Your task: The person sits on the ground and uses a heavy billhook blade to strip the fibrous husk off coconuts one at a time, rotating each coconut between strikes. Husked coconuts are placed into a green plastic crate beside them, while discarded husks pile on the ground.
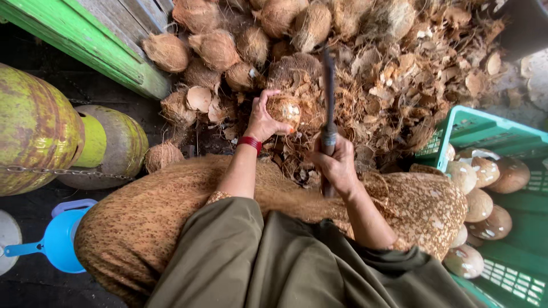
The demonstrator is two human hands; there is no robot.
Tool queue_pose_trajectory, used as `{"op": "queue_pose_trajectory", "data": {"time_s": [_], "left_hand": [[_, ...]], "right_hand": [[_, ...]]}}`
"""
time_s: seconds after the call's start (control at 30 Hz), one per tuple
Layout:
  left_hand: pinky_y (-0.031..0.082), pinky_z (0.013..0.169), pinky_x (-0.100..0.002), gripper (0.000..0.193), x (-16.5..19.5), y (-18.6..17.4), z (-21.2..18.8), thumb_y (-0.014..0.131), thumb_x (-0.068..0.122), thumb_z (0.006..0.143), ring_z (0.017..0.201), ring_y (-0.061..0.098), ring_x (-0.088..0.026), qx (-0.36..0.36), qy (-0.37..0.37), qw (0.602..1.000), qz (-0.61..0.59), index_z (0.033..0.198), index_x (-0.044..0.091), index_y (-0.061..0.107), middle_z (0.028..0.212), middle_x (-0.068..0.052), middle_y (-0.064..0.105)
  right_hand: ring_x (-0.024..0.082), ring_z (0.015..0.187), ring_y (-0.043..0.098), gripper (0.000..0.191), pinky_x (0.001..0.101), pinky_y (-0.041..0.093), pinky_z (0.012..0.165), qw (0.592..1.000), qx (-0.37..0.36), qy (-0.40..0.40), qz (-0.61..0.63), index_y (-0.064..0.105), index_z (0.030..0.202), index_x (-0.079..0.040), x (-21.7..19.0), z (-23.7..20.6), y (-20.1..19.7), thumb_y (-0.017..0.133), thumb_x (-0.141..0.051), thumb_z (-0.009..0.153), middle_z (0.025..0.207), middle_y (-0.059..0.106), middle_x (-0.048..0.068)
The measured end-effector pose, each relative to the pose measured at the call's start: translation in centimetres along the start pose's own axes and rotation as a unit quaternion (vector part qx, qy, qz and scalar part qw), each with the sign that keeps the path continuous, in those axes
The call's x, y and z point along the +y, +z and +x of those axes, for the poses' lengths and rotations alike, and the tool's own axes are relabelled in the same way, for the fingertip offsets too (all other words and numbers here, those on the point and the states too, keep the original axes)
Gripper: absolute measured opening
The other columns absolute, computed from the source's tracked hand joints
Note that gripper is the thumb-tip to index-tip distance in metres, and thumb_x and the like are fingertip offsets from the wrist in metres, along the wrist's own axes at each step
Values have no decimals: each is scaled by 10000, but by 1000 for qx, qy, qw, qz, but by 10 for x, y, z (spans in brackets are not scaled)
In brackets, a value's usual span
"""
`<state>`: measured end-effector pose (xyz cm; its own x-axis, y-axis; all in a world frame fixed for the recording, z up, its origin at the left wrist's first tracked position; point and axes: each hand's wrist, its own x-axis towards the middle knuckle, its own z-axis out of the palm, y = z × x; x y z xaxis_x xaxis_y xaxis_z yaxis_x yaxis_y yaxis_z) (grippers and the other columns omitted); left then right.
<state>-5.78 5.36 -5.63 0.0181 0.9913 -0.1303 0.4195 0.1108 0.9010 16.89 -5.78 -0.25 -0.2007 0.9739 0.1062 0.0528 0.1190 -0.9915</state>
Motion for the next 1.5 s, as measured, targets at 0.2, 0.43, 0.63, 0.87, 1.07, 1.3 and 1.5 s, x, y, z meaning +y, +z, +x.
{"op": "queue_pose_trajectory", "data": {"time_s": [0.2, 0.43, 0.63, 0.87, 1.07, 1.3, 1.5], "left_hand": [[447, 1112, -558, 1139, 5, -2, 4, 1022, 200, 383, 1294, 490, -333, -18, 14, 999, 35, 1342, 322, 418, 1328, -113, 462], [610, 896, -495, 1089, 26, 1, -4, 976, 247, 437, 1127, 592, -310, -8, -59, 989, 136, 1359, 343, 405, 1370, -115, 432], [537, 1011, -522, 920, 25, 9, -8, 987, 425, 478, 1263, 594, -304, 38, -9, 996, 79, 1254, 306, 508, 1373, -70, 589], [473, 1090, -579, 937, 17, 17, 0, 961, 419, 459, 1359, 458, -309, 5, -2, 1000, -25, 1262, 297, 492, 1466, -106, 489], [493, 1068, -547, 984, 12, 7, 1, 973, 367, 438, 1326, 506, -324, 11, 31, 988, -148, 1279, 216, 486, 1398, -129, 499], [445, 1114, -544, 1180, 15, -5, -1, 1022, 267, 451, 1328, 452, -367, -62, -18, 996, 67, 1379, 223, 294, 1415, -174, 357], [443, 1145, -505, 1163, 31, -2, -4, 1014, 272, 511, 1318, 469, -386, -93, -49, 988, 114, 1386, 237, 249, 1381, -161, 361]], "right_hand": [[151, 389, 469, 223, 330, 396, 336, 937, -6, 348, 37, 477, 748, -57, 44, 12, 24, 655, 77, 749, 556, 525, 46], [120, 434, 495, 200, 292, 426, 372, 941, -1, 340, 5, 557, 859, -91, 37, 13, 13, 679, 38, 767, 618, 559, 19], [104, 462, 491, 138, 270, 432, 401, 966, 2, 257, 11, 571, 814, -77, -3, 9, 13, 680, 8, 809, 641, 565, 26], [109, 525, 472, 189, 272, 416, 455, 990, 93, -62, -85, 501, 814, -100, 1, 3, 7, 605, 39, 890, 684, 546, 11], [144, 418, 454, 135, 311, 403, 355, 894, 76, 418, 144, 529, 834, -64, 52, 13, 12, 600, 48, 813, 629, 540, 42], [167, 438, 522, 92, 343, 423, 366, 934, 55, 352, 2, 559, 836, 0, 14, 18, -1, 638, 47, 842, 642, 593, 93], [136, 493, 467, 175, 309, 395, 386, 991, 80, 11, -111, 492, 861, -62, -8, 3, 12, 639, -8, 940, 638, 536, 60]]}}
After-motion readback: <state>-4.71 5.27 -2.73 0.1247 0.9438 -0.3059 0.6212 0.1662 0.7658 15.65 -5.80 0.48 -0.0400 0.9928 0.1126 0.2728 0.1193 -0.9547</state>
